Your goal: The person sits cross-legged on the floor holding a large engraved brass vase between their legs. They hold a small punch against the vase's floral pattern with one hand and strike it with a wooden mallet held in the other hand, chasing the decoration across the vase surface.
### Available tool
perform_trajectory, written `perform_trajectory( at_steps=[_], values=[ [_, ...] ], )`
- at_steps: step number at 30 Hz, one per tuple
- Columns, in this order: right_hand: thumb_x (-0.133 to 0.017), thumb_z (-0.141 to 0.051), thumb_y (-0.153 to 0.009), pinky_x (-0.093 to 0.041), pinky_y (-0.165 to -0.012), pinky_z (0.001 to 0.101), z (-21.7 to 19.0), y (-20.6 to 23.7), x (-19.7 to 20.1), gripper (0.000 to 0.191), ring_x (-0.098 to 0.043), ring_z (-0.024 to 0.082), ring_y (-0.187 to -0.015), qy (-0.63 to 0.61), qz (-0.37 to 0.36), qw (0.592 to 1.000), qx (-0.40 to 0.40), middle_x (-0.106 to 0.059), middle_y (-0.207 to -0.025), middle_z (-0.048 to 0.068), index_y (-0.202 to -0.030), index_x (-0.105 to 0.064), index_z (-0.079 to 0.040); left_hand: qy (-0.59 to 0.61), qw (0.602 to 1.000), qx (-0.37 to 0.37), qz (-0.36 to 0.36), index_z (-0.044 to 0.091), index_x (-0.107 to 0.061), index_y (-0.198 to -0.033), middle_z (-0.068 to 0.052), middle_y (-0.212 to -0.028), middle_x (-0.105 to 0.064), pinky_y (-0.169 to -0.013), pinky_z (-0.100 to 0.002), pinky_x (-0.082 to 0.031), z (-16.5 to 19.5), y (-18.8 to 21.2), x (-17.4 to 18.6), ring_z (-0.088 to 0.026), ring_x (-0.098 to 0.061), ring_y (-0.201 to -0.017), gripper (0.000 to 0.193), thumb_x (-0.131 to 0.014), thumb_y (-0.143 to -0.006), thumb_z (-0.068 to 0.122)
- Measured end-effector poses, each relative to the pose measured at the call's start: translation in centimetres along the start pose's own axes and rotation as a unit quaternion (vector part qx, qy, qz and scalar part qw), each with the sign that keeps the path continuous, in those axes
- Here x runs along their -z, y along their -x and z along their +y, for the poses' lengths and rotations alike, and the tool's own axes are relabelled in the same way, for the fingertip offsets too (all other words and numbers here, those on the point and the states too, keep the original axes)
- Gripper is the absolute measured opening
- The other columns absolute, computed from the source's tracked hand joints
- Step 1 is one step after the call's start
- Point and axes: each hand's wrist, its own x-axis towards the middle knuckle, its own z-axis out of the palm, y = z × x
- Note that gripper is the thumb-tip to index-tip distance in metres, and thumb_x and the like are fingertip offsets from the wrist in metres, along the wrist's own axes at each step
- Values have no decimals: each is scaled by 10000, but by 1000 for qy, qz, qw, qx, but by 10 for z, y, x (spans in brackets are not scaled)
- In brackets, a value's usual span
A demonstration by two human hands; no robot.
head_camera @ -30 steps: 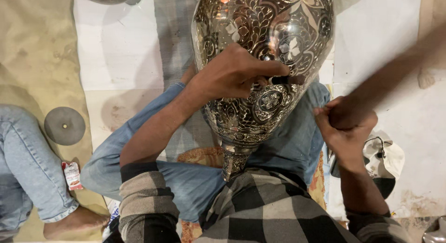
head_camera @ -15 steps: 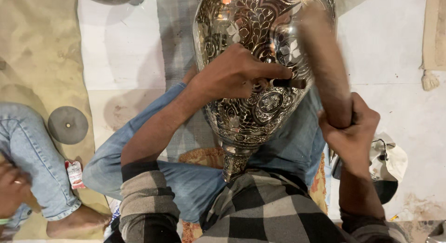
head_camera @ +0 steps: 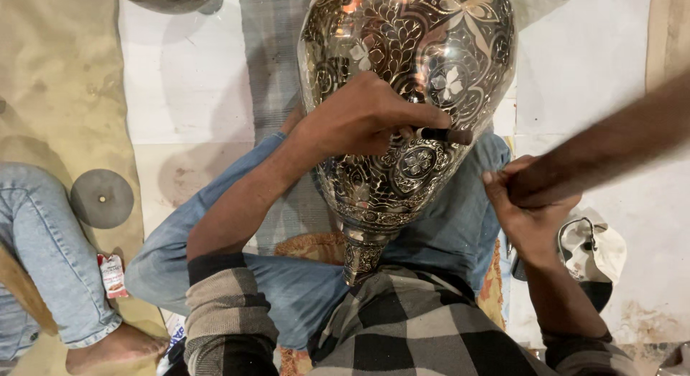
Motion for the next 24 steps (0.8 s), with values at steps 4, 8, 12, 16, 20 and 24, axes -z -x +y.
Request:
perform_trajectory(
  at_steps=[4,8,12,16,20,24],
  values=[
    [-806,59,-852,-420,-567,257,-17,-5,0,285,-492,133,-602,134,-31,986,-91,-539,-633,91,-847,-522,37,-34,998,29,-44,266,-660,-1346,36,-715,-724,-463,-278,-473,-1,0,-2,-116,-646,-527,694,-683,-755,-97],
    [-784,21,-940,-491,-654,247,-38,-7,-1,156,-615,103,-701,24,-8,996,-88,-647,-786,92,-937,-628,30,-22,1000,-3,-12,280,-657,-1359,47,-777,-748,-487,-252,-498,-4,1,-5,-101,-682,-593,719,-648,-776,-141],
    [-783,-18,-935,-491,-643,265,-34,-2,1,159,-623,104,-696,42,-3,994,-96,-656,-778,99,-952,-636,41,1,1000,2,-20,267,-664,-1355,42,-777,-748,-506,-265,-513,-7,3,-5,-100,-686,-600,702,-660,-765,-114],
    [-731,-11,-833,-457,-558,309,-8,11,2,177,-579,122,-545,160,-67,972,-157,-614,-688,111,-921,-587,39,12,1000,-1,-3,288,-639,-1359,67,-873,-762,-590,-226,-570,-3,2,-4,-70,-733,-723,644,-655,-836,-87],
    [-773,-75,-833,-512,-547,256,14,36,-23,200,-596,82,-598,-21,-27,989,-142,-657,-766,54,-970,-643,-10,-14,997,10,-71,318,-699,-1286,68,-822,-763,-432,-276,-463,1,-10,-1,-89,-649,-554,657,-645,-797,-118],
    [-831,-89,-834,-481,-499,248,15,78,-42,231,-582,77,-561,-138,-14,963,-229,-648,-724,43,-987,-679,-6,13,995,-26,-98,314,-692,-1291,44,-674,-674,-458,-269,-445,0,-26,2,-96,-604,-541,612,-677,-827,-84]
  ],
)
